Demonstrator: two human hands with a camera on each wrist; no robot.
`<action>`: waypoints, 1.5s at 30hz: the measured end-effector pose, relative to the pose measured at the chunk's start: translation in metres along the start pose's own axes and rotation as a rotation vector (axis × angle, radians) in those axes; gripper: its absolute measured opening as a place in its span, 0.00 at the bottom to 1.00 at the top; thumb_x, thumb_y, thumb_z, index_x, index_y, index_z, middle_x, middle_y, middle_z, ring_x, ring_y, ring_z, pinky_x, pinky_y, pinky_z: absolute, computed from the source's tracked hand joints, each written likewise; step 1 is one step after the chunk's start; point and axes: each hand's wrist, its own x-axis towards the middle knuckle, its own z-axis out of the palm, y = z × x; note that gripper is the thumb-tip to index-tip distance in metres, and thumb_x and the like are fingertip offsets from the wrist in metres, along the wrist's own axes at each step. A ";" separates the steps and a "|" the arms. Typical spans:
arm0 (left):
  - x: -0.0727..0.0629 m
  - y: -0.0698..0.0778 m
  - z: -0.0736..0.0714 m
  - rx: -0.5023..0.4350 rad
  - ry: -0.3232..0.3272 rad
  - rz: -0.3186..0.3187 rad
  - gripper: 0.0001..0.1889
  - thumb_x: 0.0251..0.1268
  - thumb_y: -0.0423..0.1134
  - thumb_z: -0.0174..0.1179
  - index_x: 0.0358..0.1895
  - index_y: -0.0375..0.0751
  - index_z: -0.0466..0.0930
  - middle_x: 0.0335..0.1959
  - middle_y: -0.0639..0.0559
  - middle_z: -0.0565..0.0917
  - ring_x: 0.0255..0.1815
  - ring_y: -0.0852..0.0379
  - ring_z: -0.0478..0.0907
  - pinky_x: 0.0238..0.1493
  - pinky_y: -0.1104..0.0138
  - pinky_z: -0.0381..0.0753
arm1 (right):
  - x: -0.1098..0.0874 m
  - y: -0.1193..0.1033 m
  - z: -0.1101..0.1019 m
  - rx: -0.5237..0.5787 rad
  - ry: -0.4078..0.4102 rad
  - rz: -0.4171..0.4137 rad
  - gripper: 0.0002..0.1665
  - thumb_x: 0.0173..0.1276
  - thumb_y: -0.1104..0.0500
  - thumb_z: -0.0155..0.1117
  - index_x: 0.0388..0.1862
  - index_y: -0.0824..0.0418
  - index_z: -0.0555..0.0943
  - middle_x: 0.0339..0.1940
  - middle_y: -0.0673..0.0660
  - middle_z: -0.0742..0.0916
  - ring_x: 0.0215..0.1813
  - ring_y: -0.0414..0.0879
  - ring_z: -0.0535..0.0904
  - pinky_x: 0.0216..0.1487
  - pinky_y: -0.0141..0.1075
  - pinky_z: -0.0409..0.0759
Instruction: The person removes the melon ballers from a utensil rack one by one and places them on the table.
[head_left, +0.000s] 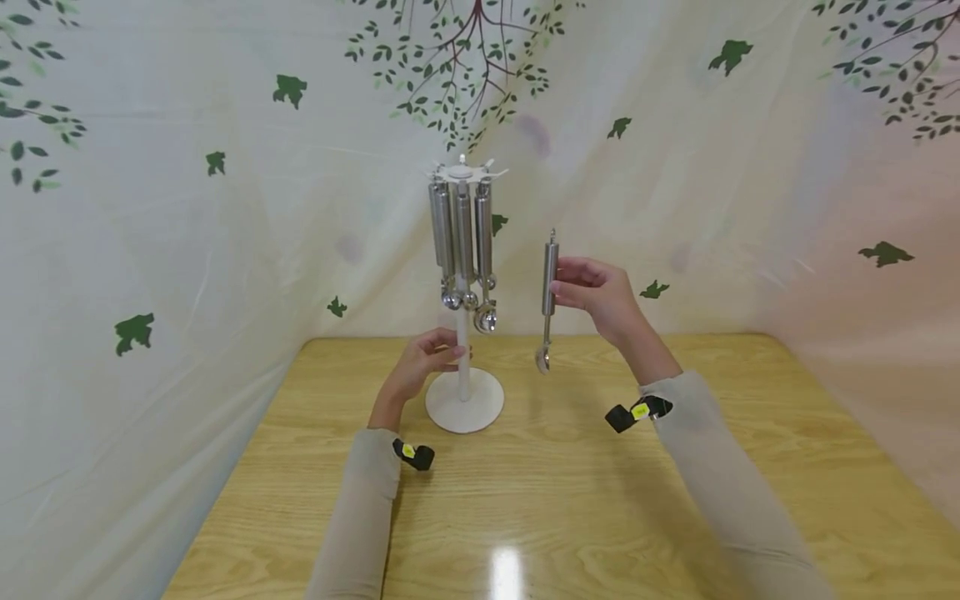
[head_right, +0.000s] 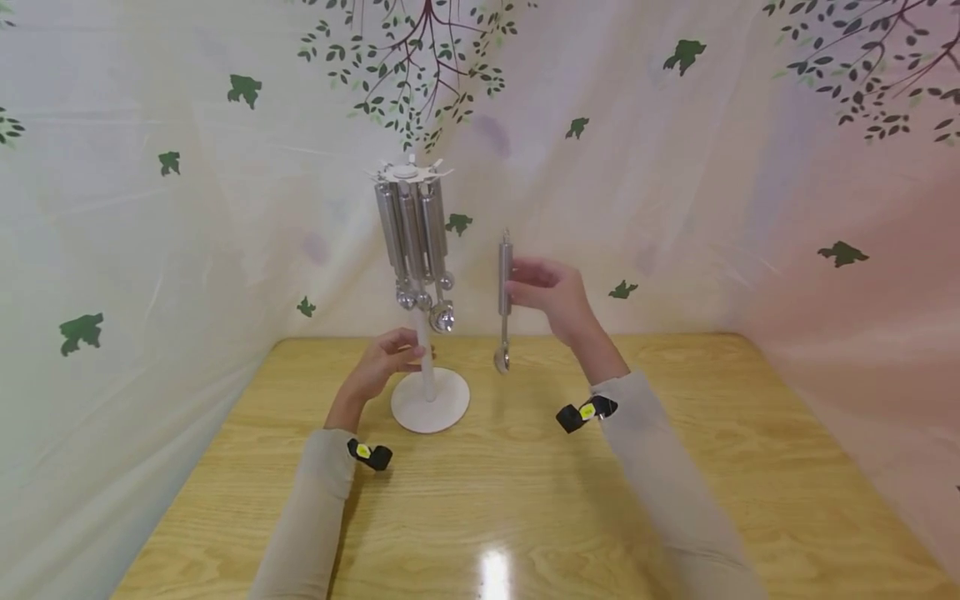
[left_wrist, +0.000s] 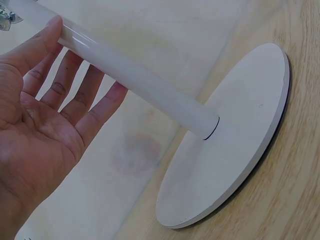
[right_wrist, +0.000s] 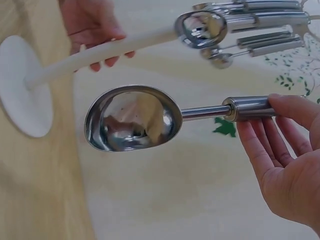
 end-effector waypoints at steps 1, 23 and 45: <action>0.000 0.000 -0.001 0.000 0.001 -0.002 0.06 0.72 0.31 0.60 0.45 0.46 0.83 0.43 0.57 0.88 0.50 0.56 0.86 0.56 0.50 0.87 | -0.001 0.004 -0.002 -0.006 0.003 0.013 0.24 0.64 0.67 0.74 0.59 0.65 0.81 0.45 0.52 0.89 0.45 0.44 0.88 0.49 0.36 0.89; 0.000 0.006 -0.002 0.022 0.013 -0.008 0.06 0.73 0.31 0.60 0.49 0.36 0.81 0.43 0.57 0.87 0.49 0.56 0.86 0.56 0.51 0.87 | -0.025 0.085 -0.017 -0.011 -0.029 0.196 0.23 0.67 0.71 0.68 0.60 0.75 0.76 0.41 0.51 0.89 0.42 0.43 0.88 0.51 0.40 0.89; 0.001 -0.002 -0.002 -0.008 0.009 -0.005 0.06 0.72 0.30 0.61 0.46 0.43 0.83 0.43 0.57 0.87 0.48 0.56 0.86 0.54 0.52 0.88 | -0.015 0.126 -0.014 0.048 -0.011 0.248 0.29 0.68 0.74 0.64 0.66 0.82 0.68 0.37 0.49 0.89 0.40 0.41 0.89 0.51 0.36 0.89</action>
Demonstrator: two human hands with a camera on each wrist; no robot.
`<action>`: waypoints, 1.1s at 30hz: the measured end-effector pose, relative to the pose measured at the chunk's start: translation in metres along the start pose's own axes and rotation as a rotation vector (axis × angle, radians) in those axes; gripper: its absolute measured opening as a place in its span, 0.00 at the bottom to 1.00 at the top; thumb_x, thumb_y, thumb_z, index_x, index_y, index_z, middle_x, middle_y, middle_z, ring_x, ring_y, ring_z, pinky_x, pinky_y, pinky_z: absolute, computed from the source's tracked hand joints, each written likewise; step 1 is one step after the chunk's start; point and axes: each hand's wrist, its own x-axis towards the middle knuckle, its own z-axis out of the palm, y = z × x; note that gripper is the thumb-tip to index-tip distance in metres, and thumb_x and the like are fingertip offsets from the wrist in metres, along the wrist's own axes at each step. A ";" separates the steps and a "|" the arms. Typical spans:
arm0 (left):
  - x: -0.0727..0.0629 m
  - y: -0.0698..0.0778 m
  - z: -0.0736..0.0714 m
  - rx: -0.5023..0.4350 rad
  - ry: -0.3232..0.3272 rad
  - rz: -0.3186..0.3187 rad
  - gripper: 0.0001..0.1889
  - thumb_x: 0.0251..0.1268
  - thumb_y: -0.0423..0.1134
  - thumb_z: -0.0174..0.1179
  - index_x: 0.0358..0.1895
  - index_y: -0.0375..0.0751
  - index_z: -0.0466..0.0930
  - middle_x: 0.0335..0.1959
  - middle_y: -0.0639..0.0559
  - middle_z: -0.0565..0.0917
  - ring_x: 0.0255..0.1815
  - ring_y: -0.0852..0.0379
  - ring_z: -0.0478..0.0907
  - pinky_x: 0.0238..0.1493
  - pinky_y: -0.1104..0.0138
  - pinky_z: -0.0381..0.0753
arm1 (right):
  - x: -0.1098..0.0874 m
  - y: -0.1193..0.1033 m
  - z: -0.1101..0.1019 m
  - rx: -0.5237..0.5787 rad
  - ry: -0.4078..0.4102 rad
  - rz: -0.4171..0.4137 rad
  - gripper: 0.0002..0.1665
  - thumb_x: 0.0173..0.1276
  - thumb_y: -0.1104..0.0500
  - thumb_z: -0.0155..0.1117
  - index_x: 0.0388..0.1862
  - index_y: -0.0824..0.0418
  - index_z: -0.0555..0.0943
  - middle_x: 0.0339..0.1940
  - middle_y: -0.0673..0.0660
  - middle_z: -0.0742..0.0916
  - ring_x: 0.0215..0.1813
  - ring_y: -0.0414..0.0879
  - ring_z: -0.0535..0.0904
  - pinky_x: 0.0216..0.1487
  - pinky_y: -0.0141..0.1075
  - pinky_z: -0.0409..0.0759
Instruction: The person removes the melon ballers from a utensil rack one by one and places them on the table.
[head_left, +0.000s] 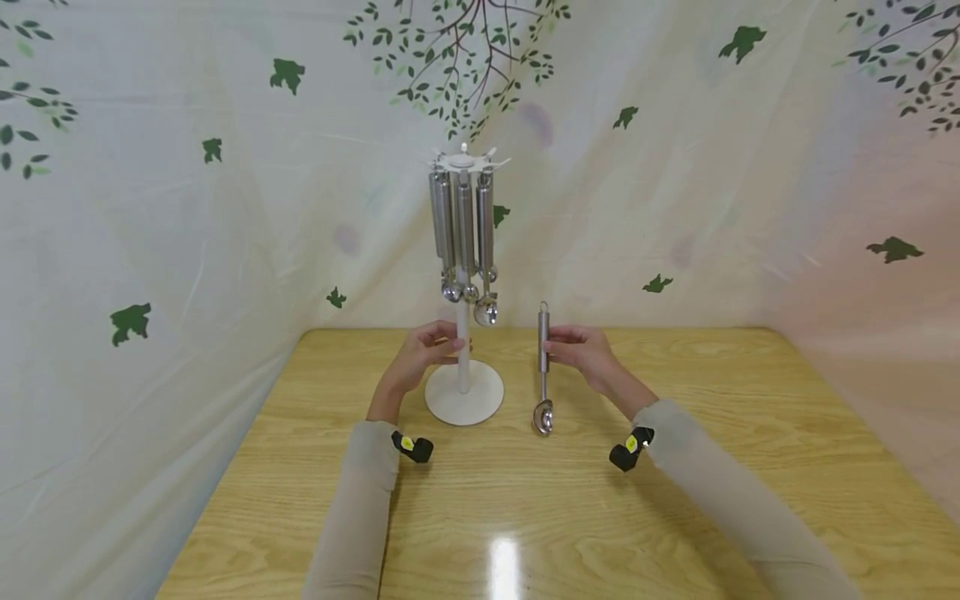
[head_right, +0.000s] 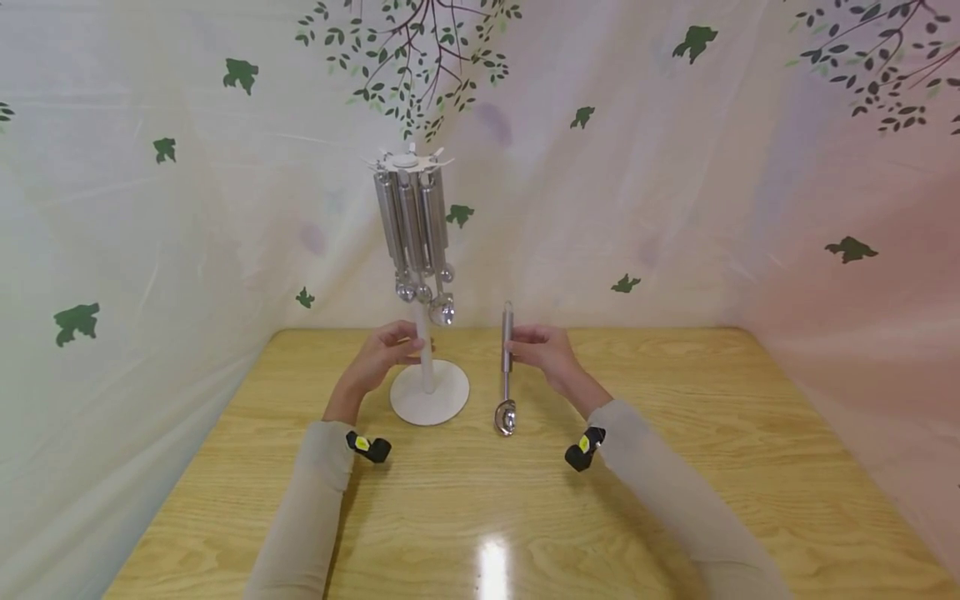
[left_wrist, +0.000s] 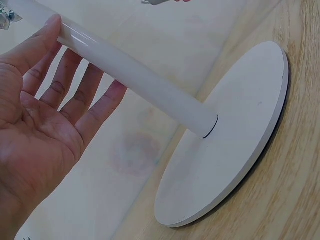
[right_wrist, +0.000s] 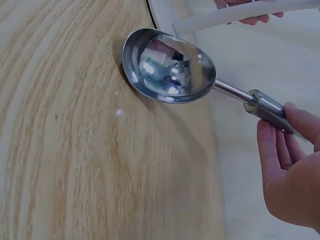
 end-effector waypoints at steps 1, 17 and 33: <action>0.000 0.000 0.000 0.001 0.000 0.000 0.06 0.72 0.31 0.61 0.46 0.43 0.83 0.43 0.57 0.87 0.48 0.56 0.86 0.54 0.52 0.88 | 0.001 0.001 0.000 0.002 0.003 0.006 0.29 0.68 0.74 0.64 0.66 0.82 0.69 0.37 0.49 0.89 0.40 0.41 0.89 0.51 0.36 0.89; -0.002 0.004 0.001 0.010 0.008 -0.011 0.07 0.72 0.30 0.60 0.48 0.39 0.83 0.43 0.56 0.88 0.49 0.55 0.86 0.56 0.49 0.87 | 0.000 0.019 0.010 -0.048 0.071 0.114 0.26 0.68 0.72 0.67 0.62 0.81 0.73 0.34 0.50 0.91 0.37 0.41 0.89 0.48 0.34 0.89; -0.001 0.001 -0.001 0.013 0.004 -0.017 0.09 0.72 0.31 0.61 0.51 0.33 0.81 0.43 0.57 0.87 0.49 0.56 0.85 0.57 0.48 0.86 | -0.010 0.024 0.025 -0.188 0.181 0.031 0.25 0.65 0.72 0.69 0.59 0.80 0.77 0.39 0.62 0.88 0.30 0.36 0.85 0.38 0.29 0.88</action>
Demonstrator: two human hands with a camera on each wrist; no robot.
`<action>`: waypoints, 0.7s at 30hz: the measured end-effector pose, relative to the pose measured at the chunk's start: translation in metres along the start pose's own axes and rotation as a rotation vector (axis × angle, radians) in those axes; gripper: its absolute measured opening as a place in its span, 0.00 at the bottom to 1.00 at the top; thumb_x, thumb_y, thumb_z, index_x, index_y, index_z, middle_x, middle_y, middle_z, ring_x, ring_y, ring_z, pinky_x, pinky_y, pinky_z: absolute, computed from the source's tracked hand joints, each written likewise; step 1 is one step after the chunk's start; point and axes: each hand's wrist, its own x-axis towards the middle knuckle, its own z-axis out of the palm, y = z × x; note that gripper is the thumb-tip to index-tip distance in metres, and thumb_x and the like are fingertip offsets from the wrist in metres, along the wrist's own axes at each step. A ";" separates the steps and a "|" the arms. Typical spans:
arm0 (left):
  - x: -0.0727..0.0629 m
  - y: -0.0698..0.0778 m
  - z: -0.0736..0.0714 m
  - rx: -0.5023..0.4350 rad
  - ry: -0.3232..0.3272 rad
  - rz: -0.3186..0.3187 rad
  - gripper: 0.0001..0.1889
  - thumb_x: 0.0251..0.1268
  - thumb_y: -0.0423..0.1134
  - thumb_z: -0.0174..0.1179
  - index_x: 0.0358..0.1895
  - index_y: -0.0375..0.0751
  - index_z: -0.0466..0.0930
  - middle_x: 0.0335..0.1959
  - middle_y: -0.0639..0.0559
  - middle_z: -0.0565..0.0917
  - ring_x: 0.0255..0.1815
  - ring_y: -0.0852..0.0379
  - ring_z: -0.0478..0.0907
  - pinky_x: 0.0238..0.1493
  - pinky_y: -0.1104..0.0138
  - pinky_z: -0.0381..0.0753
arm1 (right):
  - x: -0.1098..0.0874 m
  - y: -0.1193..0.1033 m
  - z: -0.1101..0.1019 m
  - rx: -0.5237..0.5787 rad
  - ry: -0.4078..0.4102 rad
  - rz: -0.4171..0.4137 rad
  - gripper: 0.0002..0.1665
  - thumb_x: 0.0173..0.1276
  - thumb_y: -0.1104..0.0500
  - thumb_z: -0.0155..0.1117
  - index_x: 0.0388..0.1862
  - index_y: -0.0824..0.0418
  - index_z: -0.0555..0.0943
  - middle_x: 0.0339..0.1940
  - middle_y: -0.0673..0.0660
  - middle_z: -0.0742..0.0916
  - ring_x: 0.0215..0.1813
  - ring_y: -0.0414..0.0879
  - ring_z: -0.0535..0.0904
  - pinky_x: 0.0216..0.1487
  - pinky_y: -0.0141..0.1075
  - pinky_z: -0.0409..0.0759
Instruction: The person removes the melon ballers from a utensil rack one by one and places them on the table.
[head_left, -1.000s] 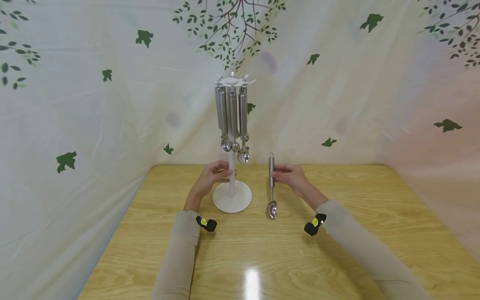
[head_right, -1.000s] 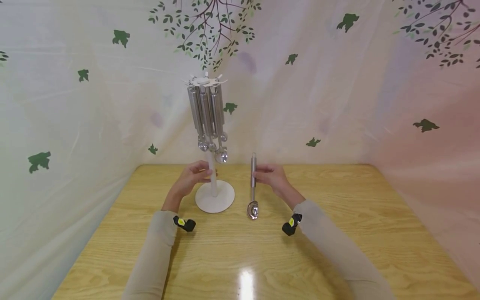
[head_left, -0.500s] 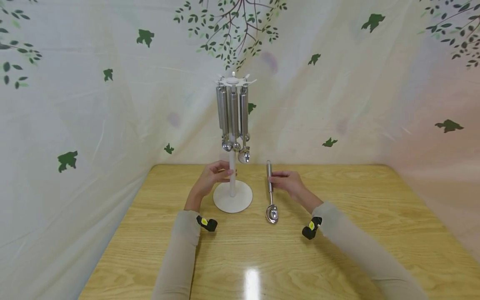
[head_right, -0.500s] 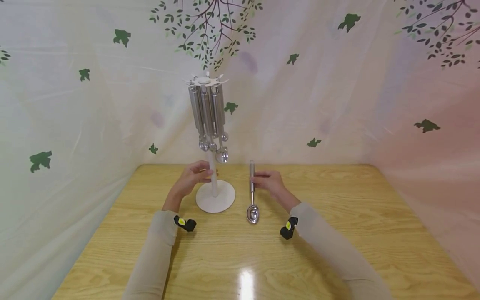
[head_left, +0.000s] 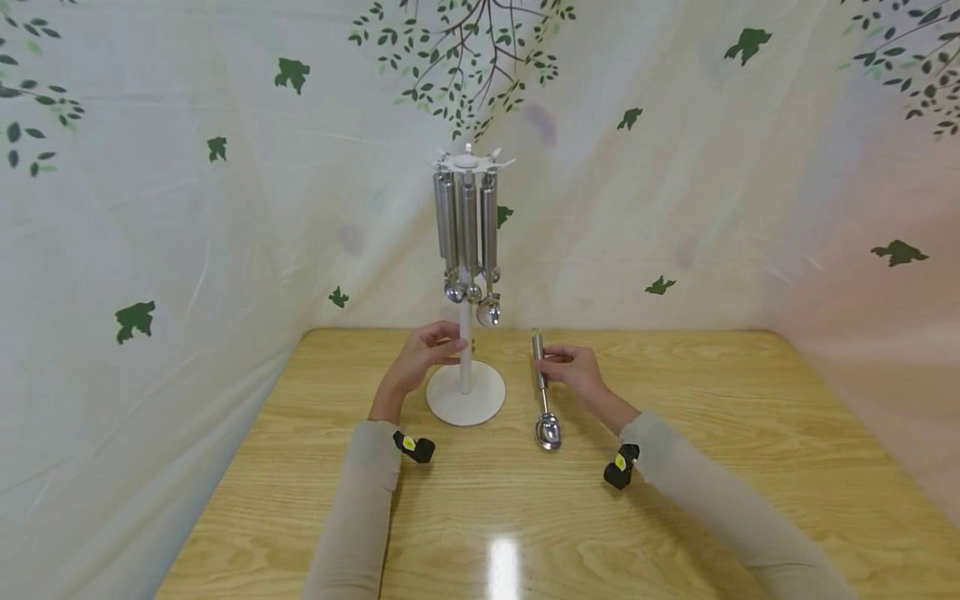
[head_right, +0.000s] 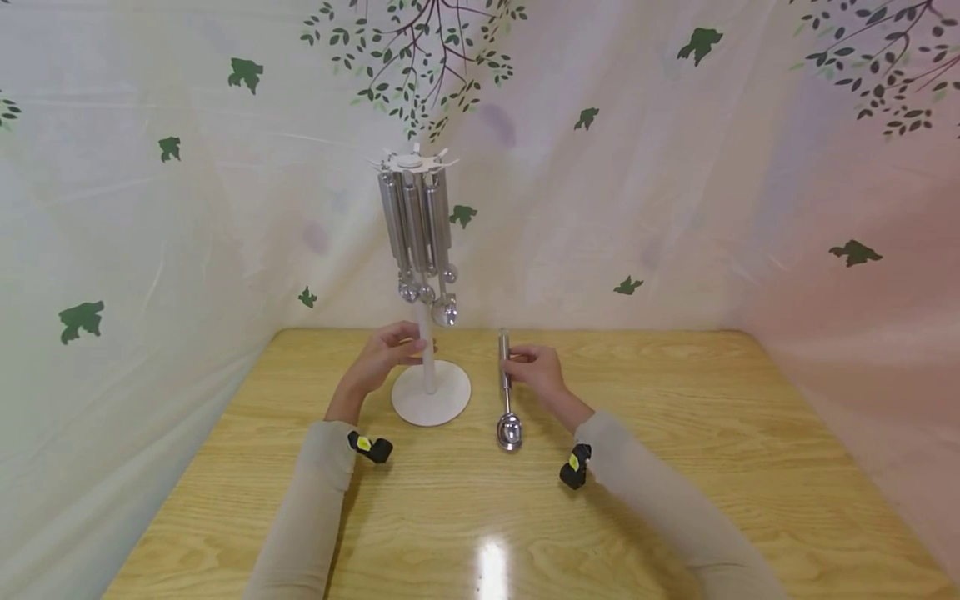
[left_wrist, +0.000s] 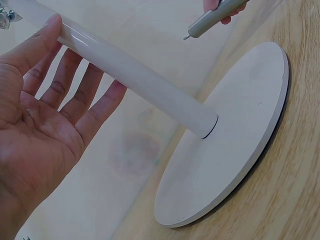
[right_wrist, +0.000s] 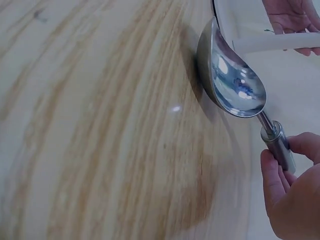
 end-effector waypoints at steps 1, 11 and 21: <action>0.000 0.000 0.000 0.001 0.001 -0.001 0.09 0.72 0.31 0.61 0.51 0.33 0.81 0.43 0.57 0.87 0.49 0.56 0.85 0.58 0.47 0.86 | -0.001 0.000 0.001 -0.016 0.004 -0.010 0.25 0.64 0.73 0.69 0.59 0.80 0.77 0.39 0.65 0.88 0.30 0.36 0.85 0.38 0.29 0.88; -0.001 0.001 0.000 -0.005 -0.004 0.012 0.08 0.73 0.30 0.59 0.51 0.34 0.81 0.44 0.57 0.87 0.49 0.56 0.85 0.58 0.43 0.84 | -0.001 0.007 0.004 -0.180 0.053 0.023 0.21 0.63 0.69 0.72 0.54 0.79 0.81 0.40 0.66 0.89 0.28 0.34 0.82 0.33 0.25 0.85; 0.000 0.002 0.001 -0.002 -0.003 0.006 0.10 0.73 0.31 0.60 0.52 0.30 0.80 0.43 0.57 0.87 0.49 0.56 0.85 0.58 0.48 0.86 | 0.000 0.012 0.004 -0.184 0.037 0.040 0.21 0.64 0.71 0.70 0.54 0.80 0.80 0.43 0.70 0.90 0.27 0.34 0.82 0.31 0.26 0.86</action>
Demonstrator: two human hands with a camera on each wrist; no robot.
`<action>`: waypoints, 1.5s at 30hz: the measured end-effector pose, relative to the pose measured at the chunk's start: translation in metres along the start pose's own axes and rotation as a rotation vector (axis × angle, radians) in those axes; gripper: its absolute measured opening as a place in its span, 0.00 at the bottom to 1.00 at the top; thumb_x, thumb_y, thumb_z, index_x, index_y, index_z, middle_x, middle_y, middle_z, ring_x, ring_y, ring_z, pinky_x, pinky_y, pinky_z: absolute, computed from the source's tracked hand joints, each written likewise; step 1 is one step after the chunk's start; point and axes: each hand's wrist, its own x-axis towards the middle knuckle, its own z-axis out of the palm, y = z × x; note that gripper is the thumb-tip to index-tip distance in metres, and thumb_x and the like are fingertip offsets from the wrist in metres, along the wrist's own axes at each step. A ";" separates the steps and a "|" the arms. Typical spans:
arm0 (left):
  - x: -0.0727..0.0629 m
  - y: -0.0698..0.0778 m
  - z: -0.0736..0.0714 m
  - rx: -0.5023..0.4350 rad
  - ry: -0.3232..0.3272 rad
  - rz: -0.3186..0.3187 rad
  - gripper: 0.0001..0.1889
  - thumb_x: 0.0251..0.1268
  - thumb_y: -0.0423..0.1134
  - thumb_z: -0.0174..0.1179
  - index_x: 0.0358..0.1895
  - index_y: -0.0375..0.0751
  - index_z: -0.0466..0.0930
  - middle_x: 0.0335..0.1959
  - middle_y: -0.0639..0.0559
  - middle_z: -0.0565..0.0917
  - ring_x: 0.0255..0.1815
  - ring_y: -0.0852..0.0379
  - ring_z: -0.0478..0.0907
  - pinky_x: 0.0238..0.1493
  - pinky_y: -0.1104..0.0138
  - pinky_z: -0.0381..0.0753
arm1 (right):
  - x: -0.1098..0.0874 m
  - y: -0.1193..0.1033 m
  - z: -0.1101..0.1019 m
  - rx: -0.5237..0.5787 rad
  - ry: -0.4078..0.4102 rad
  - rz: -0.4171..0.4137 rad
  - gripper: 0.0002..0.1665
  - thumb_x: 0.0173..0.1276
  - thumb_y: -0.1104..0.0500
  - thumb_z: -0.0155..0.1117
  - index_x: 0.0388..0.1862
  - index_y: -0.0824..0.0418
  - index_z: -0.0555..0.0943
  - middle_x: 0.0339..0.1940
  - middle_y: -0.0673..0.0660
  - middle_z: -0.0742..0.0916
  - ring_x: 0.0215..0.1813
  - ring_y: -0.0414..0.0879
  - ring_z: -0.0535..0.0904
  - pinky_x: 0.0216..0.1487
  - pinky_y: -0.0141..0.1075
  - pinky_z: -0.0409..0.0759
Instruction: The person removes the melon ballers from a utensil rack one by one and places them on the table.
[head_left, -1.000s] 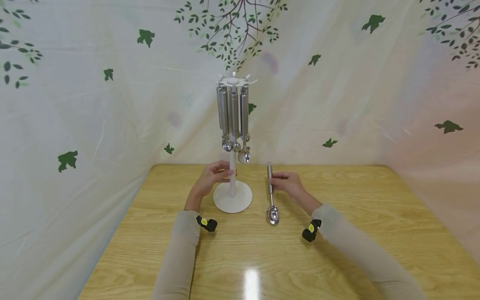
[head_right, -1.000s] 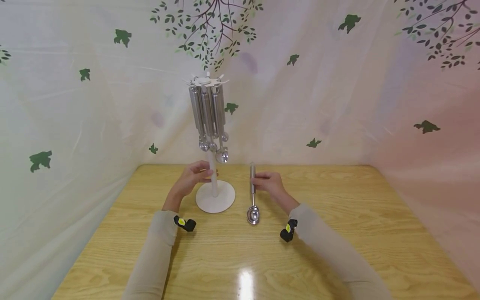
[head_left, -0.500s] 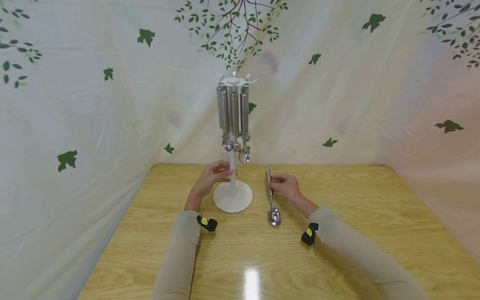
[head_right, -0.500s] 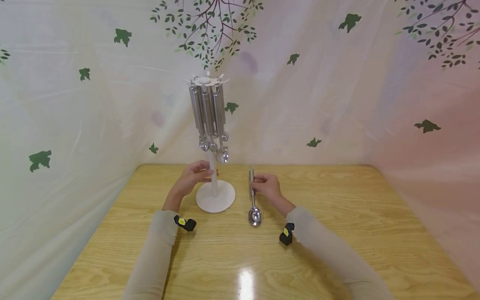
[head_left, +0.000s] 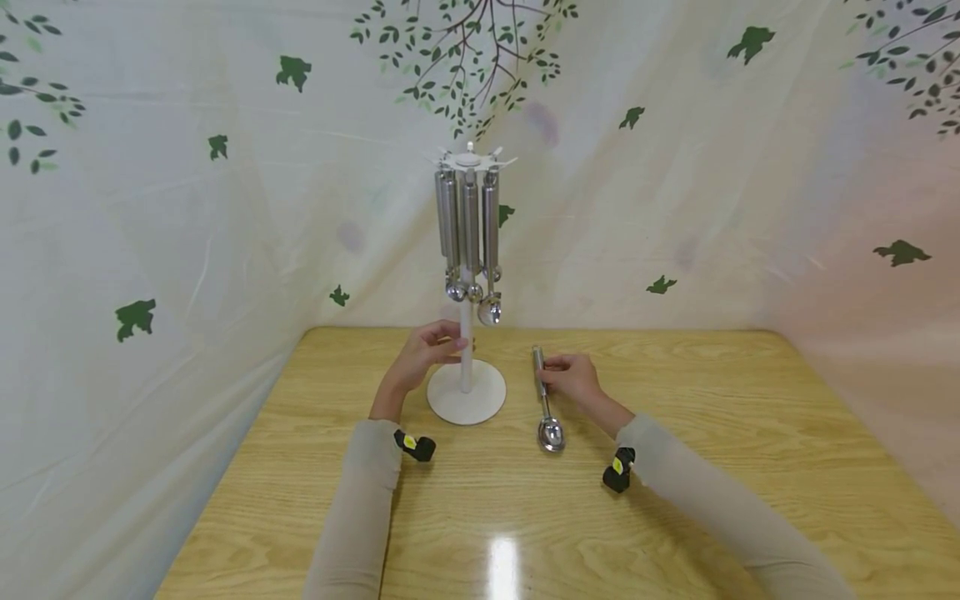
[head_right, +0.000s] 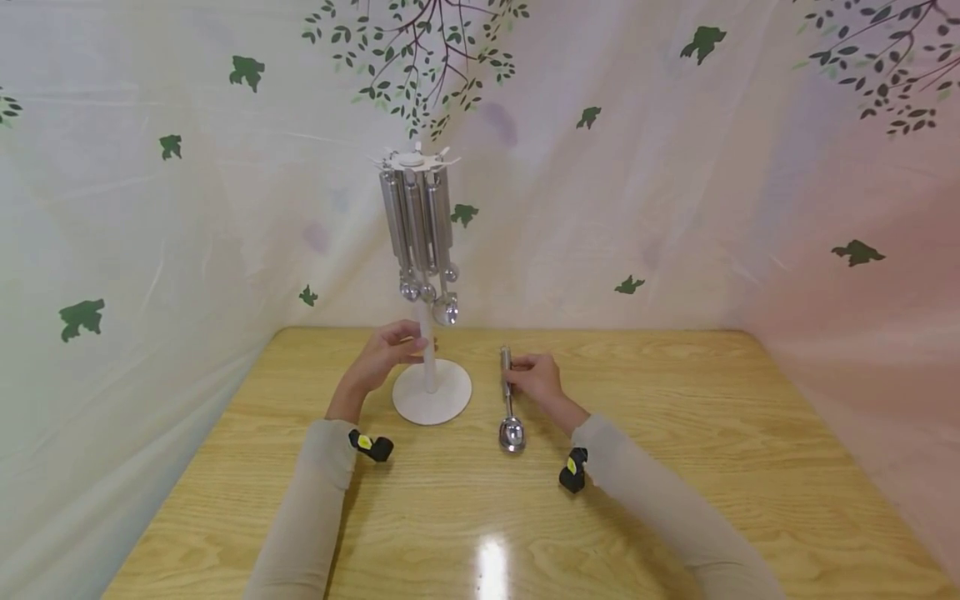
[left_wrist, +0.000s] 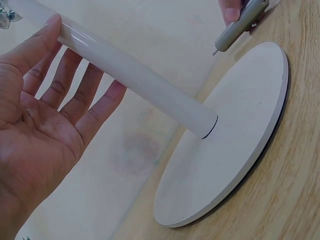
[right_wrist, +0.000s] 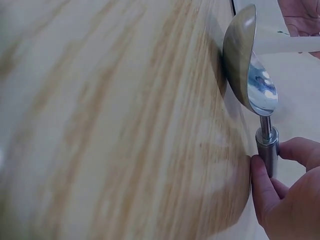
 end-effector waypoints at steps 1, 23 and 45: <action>0.000 0.000 0.000 0.002 0.000 -0.001 0.10 0.73 0.31 0.60 0.52 0.30 0.80 0.44 0.57 0.87 0.49 0.56 0.85 0.58 0.48 0.85 | 0.000 0.000 0.000 -0.005 0.000 0.002 0.21 0.64 0.71 0.70 0.54 0.80 0.80 0.43 0.70 0.89 0.27 0.34 0.82 0.32 0.26 0.86; -0.001 0.000 0.000 -0.011 -0.003 0.019 0.08 0.72 0.29 0.60 0.48 0.44 0.83 0.43 0.58 0.87 0.48 0.57 0.86 0.55 0.51 0.88 | -0.001 -0.008 -0.013 -0.182 -0.184 0.010 0.28 0.66 0.68 0.69 0.64 0.75 0.76 0.44 0.67 0.85 0.30 0.41 0.85 0.38 0.32 0.89; 0.000 -0.002 0.000 -0.011 -0.008 0.018 0.08 0.72 0.28 0.59 0.50 0.35 0.82 0.42 0.59 0.88 0.47 0.57 0.86 0.58 0.45 0.85 | 0.000 -0.022 -0.033 -0.376 -0.250 -0.334 0.29 0.65 0.65 0.72 0.64 0.74 0.77 0.61 0.73 0.82 0.58 0.66 0.82 0.58 0.51 0.85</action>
